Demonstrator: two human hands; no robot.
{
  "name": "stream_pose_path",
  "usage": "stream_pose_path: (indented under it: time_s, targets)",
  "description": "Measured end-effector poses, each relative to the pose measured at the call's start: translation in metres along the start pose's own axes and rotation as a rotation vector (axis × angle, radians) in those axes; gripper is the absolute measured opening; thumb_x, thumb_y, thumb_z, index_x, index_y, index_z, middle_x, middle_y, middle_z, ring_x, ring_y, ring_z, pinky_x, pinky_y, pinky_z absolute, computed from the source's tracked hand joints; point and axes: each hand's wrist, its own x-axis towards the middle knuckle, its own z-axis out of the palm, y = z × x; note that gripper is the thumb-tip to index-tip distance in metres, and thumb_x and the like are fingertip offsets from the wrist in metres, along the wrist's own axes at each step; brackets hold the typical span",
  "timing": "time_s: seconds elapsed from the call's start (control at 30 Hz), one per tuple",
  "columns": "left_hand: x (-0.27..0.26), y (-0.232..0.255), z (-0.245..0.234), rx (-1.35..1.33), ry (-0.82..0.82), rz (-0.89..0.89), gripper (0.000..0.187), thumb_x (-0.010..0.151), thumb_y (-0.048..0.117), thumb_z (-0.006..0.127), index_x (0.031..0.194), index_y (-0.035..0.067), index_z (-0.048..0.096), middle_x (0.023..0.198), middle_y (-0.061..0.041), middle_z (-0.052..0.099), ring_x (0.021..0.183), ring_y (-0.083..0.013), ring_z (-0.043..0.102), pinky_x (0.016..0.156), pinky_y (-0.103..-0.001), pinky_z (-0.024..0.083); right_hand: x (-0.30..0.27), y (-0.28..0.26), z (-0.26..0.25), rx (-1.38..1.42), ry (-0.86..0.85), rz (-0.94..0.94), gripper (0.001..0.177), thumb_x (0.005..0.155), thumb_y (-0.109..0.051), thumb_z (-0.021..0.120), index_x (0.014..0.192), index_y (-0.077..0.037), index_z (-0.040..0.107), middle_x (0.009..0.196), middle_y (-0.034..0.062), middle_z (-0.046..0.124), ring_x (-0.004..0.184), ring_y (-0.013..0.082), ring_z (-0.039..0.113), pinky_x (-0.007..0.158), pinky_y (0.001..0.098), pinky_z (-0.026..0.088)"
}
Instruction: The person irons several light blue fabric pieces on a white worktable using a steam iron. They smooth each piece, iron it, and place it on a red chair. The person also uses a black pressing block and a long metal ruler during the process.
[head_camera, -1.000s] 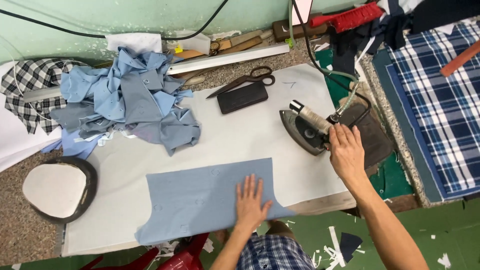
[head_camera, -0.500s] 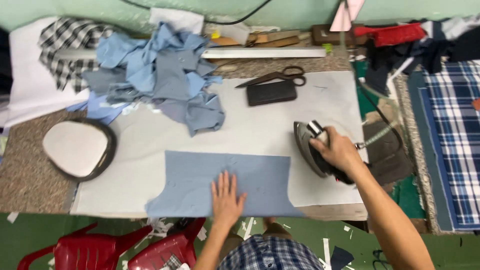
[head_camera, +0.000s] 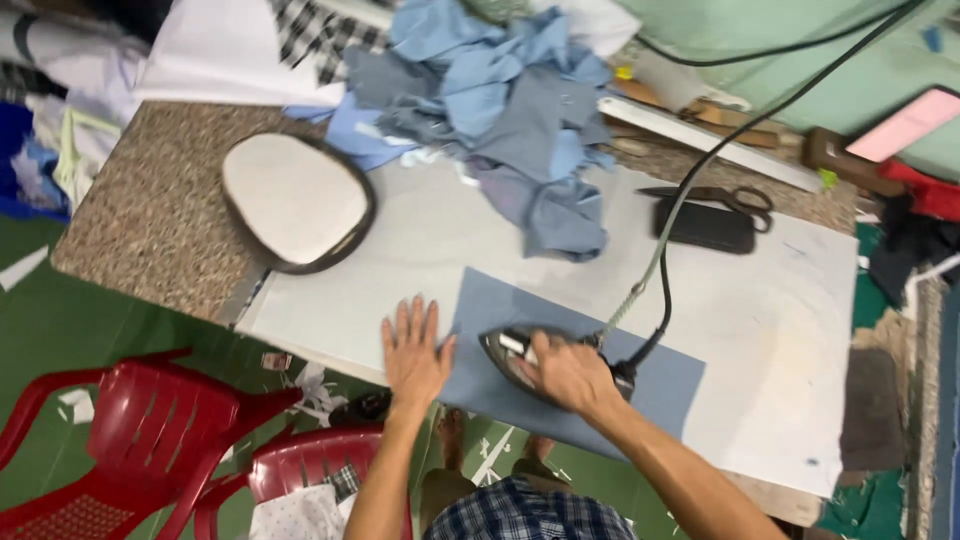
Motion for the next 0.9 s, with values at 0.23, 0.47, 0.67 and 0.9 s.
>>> stream_pose_path:
  time_s: [0.23, 0.47, 0.67, 0.9]
  targets:
    - [-0.017, -0.027, 0.026, -0.47, 0.379, -0.042, 0.054, 0.101, 0.026, 0.055, 0.146, -0.003, 0.049, 0.162, -0.028, 0.032, 0.151, -0.0447, 0.027, 0.121, -0.059, 0.022, 0.115, -0.063, -0.043, -0.159, 0.12, 0.015, 0.052, 0.102, -0.06, 0.036, 0.106, -0.01, 0.051, 0.087, 0.0187, 0.073, 0.083, 0.04, 0.077, 0.077, 0.0517, 0.061]
    - [-0.108, -0.06, 0.063, -0.896, 0.532, -0.547, 0.097, 0.09, 0.017, 0.067, 0.161, 0.004, 0.002, 0.167, -0.026, -0.01, 0.155, -0.0431, -0.003, 0.123, -0.059, 0.002, 0.128, -0.077, -0.056, -0.184, 0.16, 0.035, 0.051, 0.104, -0.06, 0.035, 0.104, -0.011, 0.051, 0.082, 0.0158, 0.073, 0.08, 0.0374, 0.078, 0.075, 0.0496, 0.061]
    - [-0.12, -0.08, 0.051, -1.485, -0.24, -0.704, 0.028, 0.088, 0.025, 0.077, 0.108, 0.004, 0.076, 0.103, -0.005, 0.078, 0.096, -0.0129, 0.069, 0.085, -0.028, 0.055, 0.147, -0.055, -0.022, -0.254, 0.365, -0.043, 0.059, 0.106, -0.062, 0.041, 0.1, -0.005, 0.054, 0.054, 0.0112, 0.064, 0.045, 0.0419, 0.062, 0.04, 0.0497, 0.049]
    - [-0.111, -0.075, -0.008, -0.806, 0.253, -0.483, 0.034, 0.092, 0.032, 0.071, 0.113, 0.006, 0.067, 0.117, -0.012, 0.066, 0.113, -0.0257, 0.062, 0.098, -0.043, 0.052, 0.142, -0.055, -0.032, -0.064, 0.289, -0.107, 0.05, 0.106, -0.053, 0.035, 0.105, -0.005, 0.05, 0.071, 0.0143, 0.064, 0.051, 0.0411, 0.06, 0.046, 0.051, 0.048]
